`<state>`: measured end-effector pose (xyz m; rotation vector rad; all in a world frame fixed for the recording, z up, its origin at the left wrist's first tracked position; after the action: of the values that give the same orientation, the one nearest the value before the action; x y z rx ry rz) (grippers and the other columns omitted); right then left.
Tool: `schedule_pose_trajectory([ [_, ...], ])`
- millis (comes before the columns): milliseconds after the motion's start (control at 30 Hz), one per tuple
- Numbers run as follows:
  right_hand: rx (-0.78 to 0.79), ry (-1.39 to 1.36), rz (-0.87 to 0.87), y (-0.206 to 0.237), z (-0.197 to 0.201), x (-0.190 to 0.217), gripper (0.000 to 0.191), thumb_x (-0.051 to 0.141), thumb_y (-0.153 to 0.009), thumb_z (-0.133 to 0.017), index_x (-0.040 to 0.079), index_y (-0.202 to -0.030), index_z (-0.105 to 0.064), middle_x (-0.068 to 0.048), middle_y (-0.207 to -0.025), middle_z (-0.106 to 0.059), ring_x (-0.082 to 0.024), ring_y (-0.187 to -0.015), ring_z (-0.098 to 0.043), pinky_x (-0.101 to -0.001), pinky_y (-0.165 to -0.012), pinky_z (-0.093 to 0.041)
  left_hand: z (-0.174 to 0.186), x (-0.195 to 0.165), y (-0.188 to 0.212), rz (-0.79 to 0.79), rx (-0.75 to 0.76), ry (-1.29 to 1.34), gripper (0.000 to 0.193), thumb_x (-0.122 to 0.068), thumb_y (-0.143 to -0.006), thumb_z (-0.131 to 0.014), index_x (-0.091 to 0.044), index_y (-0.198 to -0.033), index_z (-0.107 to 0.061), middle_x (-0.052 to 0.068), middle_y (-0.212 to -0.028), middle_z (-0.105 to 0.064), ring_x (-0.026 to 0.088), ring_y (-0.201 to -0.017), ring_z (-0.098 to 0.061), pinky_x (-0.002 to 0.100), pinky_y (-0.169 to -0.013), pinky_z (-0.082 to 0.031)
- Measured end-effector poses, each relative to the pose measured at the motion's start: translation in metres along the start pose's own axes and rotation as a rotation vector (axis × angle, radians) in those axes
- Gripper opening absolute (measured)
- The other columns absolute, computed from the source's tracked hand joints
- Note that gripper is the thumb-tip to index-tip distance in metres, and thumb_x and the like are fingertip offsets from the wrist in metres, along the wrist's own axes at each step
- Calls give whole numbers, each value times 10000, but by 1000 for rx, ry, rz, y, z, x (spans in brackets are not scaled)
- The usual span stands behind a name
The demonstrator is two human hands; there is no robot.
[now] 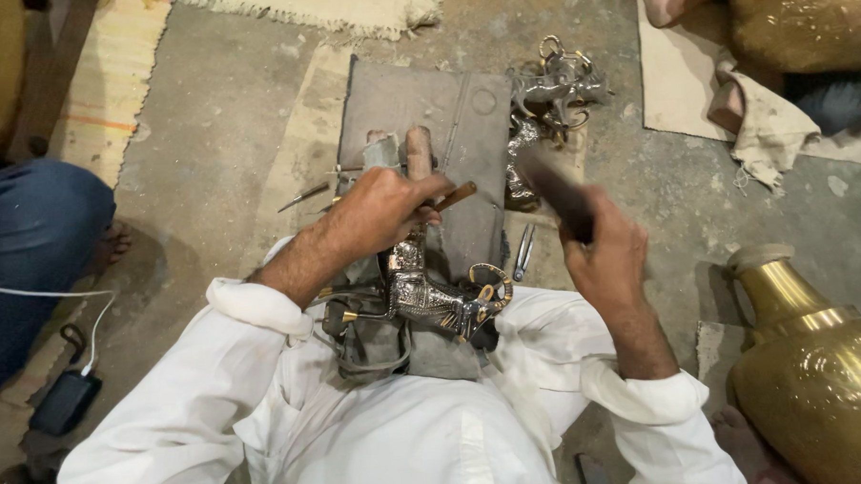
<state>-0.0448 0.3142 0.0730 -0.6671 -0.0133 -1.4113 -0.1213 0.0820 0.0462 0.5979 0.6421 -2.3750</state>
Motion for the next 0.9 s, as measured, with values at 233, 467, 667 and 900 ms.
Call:
schedule_pose_trajectory([
  [233,67,-97,-245,0,-7,-12,347,91,-863,-774,85,-1173,-617,-155,-900,-693,-366,-812,-680,-460,-720,-515,0,1,4,0,6,48,345,-169,-873,-778,-110,-1188,-651,154,-704,-718,355,-671,-731,462,-603,-565],
  [467,47,-88,-230,-1,-3,-7,361,77,-877,-755,87,-1207,-610,-145,-918,-689,-338,-815,-690,-434,-728,-515,2,3,5,2,12,74,318,-194,-895,-773,-109,-1173,-643,145,-707,-719,348,-661,-733,451,-600,-571],
  [667,24,-15,-97,-2,3,7,363,28,-835,-746,71,-1174,-623,-154,-928,-678,-358,-854,-670,-452,-758,-501,4,4,8,1,23,67,349,-205,-900,-773,-109,-1212,-650,165,-716,-720,362,-669,-722,465,-590,-555],
  [900,55,104,-19,-3,-1,17,407,-23,-789,-721,75,-1177,-647,-153,-934,-690,-362,-870,-670,-469,-759,-483,4,6,9,-9,13,112,408,-186,-878,-773,-116,-1254,-631,132,-759,-749,284,-633,-752,403,-616,-604],
])
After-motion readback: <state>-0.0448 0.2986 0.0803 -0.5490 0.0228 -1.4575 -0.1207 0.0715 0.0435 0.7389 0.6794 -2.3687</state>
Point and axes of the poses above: each hand's wrist, its own y-axis away from the middle knuckle, its own z-axis out of the back of the hand, x = y × z, the point moved 9 cm from there along -y, towards the middle knuckle
